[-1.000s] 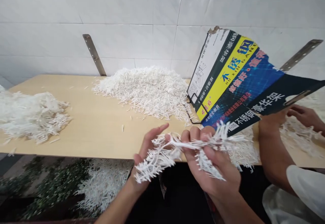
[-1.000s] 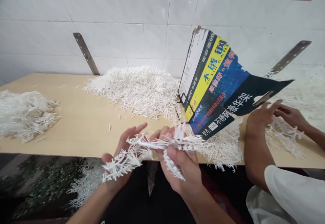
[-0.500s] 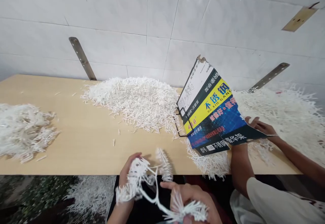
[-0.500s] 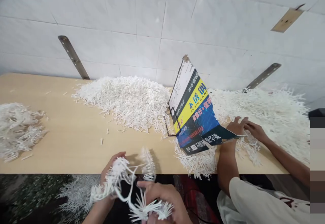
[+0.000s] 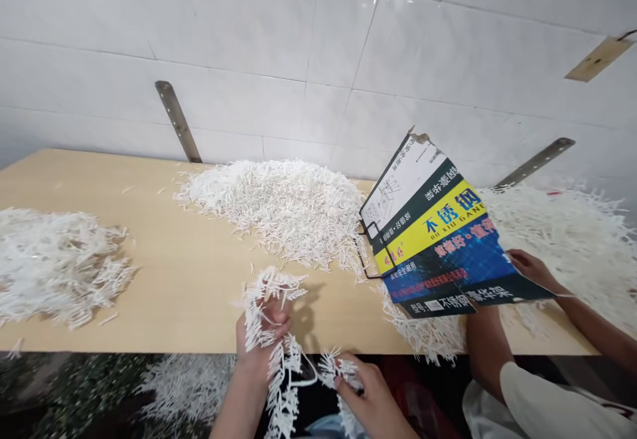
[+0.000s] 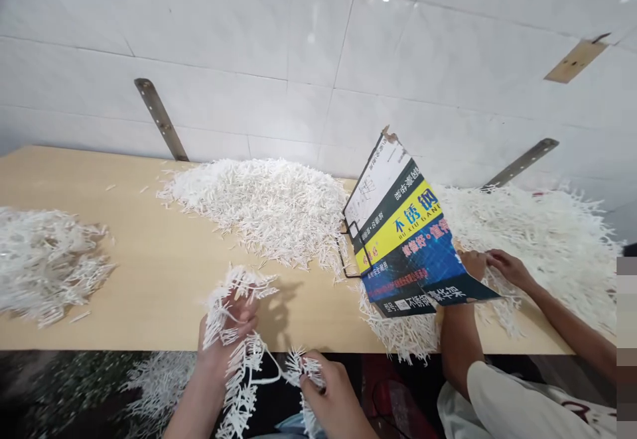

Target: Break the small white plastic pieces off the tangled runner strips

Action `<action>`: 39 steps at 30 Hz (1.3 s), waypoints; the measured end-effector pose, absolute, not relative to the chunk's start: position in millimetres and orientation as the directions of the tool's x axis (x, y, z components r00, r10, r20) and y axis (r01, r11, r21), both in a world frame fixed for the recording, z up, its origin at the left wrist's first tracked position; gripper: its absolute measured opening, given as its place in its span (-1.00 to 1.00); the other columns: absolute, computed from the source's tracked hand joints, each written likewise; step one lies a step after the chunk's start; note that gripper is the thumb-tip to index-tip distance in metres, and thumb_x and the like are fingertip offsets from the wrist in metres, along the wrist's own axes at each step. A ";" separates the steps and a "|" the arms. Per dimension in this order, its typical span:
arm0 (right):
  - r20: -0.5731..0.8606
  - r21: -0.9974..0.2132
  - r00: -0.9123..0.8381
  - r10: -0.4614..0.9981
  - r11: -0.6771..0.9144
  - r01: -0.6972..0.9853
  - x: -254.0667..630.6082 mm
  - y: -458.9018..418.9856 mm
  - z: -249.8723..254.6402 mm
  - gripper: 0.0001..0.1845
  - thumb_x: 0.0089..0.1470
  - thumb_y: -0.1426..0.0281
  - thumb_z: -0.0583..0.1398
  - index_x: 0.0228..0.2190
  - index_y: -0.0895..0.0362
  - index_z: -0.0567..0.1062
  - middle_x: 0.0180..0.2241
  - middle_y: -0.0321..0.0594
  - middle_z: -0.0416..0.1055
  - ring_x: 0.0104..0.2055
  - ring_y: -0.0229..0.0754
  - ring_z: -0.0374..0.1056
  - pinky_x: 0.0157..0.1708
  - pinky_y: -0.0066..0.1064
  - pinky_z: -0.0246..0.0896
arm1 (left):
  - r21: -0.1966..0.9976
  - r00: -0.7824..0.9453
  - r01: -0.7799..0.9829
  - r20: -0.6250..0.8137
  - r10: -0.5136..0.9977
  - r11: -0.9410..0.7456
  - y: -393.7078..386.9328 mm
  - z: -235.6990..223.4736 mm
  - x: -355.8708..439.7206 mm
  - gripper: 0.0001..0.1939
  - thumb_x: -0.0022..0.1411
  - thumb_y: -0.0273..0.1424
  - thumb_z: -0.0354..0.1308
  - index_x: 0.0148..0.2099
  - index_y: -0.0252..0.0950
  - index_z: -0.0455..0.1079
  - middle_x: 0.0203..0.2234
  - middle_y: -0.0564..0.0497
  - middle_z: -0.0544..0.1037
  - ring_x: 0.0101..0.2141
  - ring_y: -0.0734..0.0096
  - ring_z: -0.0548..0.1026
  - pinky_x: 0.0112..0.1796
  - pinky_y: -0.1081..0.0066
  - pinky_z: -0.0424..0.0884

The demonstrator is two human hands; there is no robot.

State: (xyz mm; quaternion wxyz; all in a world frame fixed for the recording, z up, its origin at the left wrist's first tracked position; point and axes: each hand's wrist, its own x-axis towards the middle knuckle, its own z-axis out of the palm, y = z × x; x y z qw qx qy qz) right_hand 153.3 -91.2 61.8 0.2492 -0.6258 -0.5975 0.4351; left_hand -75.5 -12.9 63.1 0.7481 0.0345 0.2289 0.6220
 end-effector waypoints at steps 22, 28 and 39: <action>0.107 -0.967 -0.200 0.974 0.149 0.205 142.2 66.1 -3.4 -0.68 0.14 0.13 0.30 -0.38 0.15 0.55 -0.51 -0.30 0.42 -0.50 -0.24 0.32 -0.51 -0.46 0.17 | 0.928 -0.251 -0.204 -0.357 0.900 0.312 -8.7 54.3 -69.8 -0.40 0.42 0.10 -0.16 0.08 -0.25 0.43 -0.12 -0.14 0.62 -0.41 0.31 0.56 -0.39 0.32 0.49; 0.108 -0.942 -0.234 0.966 0.175 0.285 137.4 66.2 -0.1 -0.74 0.13 0.17 0.31 -0.37 0.13 0.57 -0.53 -0.31 0.43 -0.51 -0.24 0.31 -0.50 -0.45 0.15 | 0.854 -0.413 0.420 0.483 0.772 -0.309 -40.4 84.5 -32.5 -0.72 0.47 -0.28 -0.01 -0.23 -0.23 0.45 -0.37 -0.02 0.53 -0.29 0.31 0.51 -0.23 0.35 0.42; 0.065 -0.994 -0.142 0.988 0.077 0.077 145.0 73.1 4.9 -0.73 0.20 0.18 0.25 -0.39 0.12 0.55 -0.45 -0.25 0.49 -0.39 -0.17 0.41 -0.40 -0.43 0.27 | 0.940 -0.019 0.327 0.105 0.994 -0.093 32.5 6.2 0.5 -0.71 0.38 -0.18 0.16 0.04 -0.21 0.45 -0.20 -0.02 0.57 -0.26 0.30 0.52 -0.21 0.34 0.40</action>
